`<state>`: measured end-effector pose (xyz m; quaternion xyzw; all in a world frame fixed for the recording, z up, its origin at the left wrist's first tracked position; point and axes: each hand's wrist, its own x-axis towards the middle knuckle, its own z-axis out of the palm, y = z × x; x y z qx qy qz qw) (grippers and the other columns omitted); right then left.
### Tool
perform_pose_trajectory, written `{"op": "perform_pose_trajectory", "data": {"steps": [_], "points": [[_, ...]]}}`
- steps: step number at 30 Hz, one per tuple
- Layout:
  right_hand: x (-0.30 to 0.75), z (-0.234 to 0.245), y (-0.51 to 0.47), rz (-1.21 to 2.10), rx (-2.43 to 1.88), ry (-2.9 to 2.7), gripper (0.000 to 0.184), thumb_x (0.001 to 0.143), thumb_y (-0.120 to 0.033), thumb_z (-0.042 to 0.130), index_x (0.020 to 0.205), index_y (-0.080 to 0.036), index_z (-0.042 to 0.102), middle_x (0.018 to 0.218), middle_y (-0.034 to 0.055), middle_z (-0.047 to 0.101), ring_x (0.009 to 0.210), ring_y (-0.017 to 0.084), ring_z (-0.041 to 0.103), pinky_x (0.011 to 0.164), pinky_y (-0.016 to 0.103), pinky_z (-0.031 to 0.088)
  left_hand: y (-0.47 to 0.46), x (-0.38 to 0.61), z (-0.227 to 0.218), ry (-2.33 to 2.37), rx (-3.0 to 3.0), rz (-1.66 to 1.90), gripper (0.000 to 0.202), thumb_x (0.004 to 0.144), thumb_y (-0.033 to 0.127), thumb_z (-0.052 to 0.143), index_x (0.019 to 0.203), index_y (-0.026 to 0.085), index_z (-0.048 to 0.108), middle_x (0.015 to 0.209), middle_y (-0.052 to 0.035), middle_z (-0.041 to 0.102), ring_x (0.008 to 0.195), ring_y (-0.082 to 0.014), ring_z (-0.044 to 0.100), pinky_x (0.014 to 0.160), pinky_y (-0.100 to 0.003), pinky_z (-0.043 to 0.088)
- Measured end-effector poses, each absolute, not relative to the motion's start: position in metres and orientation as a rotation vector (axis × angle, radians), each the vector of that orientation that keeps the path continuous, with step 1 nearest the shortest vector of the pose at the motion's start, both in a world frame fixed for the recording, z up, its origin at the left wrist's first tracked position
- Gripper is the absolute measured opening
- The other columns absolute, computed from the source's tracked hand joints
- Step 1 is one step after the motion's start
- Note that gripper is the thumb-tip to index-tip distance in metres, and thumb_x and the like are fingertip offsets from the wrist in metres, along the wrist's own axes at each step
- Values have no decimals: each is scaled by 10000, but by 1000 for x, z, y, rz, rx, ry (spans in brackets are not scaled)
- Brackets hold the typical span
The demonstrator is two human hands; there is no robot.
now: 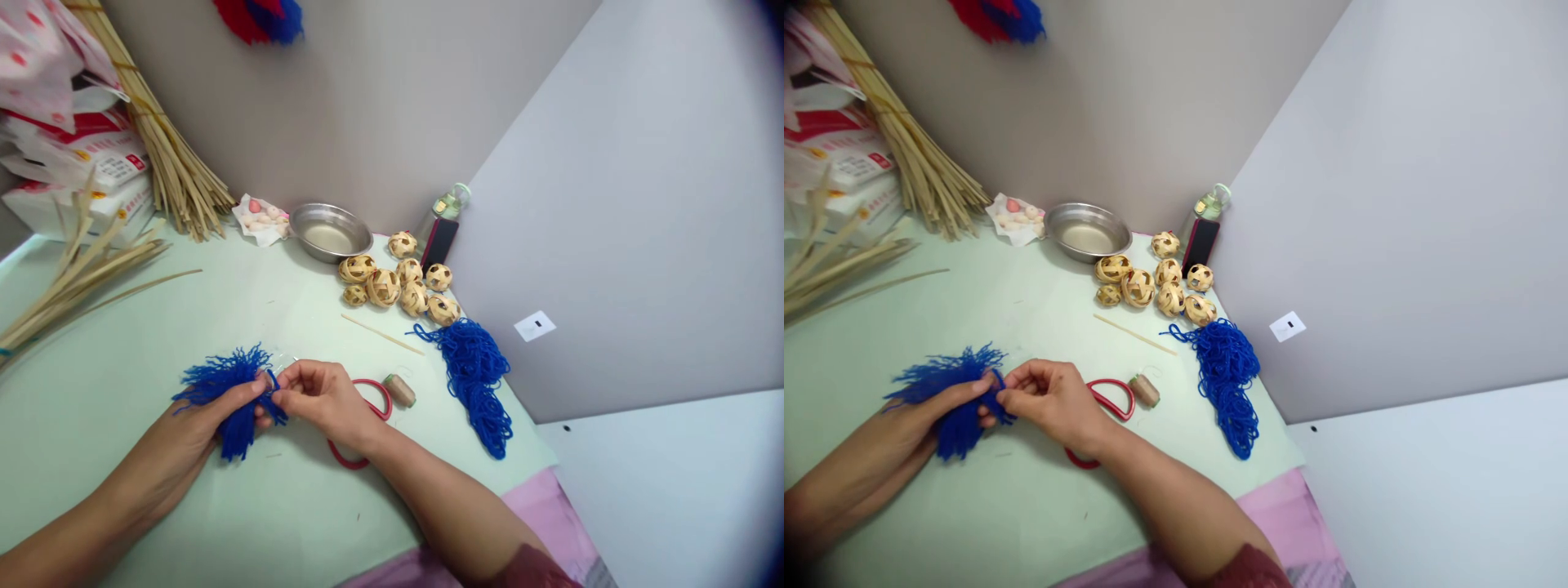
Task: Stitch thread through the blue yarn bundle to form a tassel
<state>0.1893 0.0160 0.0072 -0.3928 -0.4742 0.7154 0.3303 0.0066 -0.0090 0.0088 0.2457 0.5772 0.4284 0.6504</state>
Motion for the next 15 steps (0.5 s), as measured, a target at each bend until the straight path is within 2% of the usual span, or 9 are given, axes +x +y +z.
{"op": "perform_pose_trajectory", "data": {"steps": [3,7,11,15], "points": [[190,8,18,1840,-1055,-1211,466,688,-500,991,845,-192,677,743,-28,668,657,107,542,675,262,422,-9,6,8,1285,608,962,352,511,528,1045,750,306,914,779,-7,868,722,-211,767,678,-259,655],[189,9,19,1817,-1064,-1219,456,672,-478,999,828,-186,686,735,-37,663,643,93,515,658,251,408,-11,5,7,1322,715,935,381,506,593,1030,678,284,889,707,-29,839,726,-221,756,650,-244,635],[190,9,16,1848,-1034,-1261,446,729,-511,982,839,-199,682,741,-15,685,694,136,607,693,273,468,-11,3,7,1281,605,984,366,531,535,1049,715,260,892,758,-33,833,715,-197,732,647,-232,640],[192,9,14,1875,-1002,-1280,428,794,-545,947,852,-211,686,786,20,723,819,198,696,786,324,540,-9,3,9,1150,533,1000,339,607,459,1046,806,234,888,734,-17,770,611,-154,664,558,-215,611]]}}
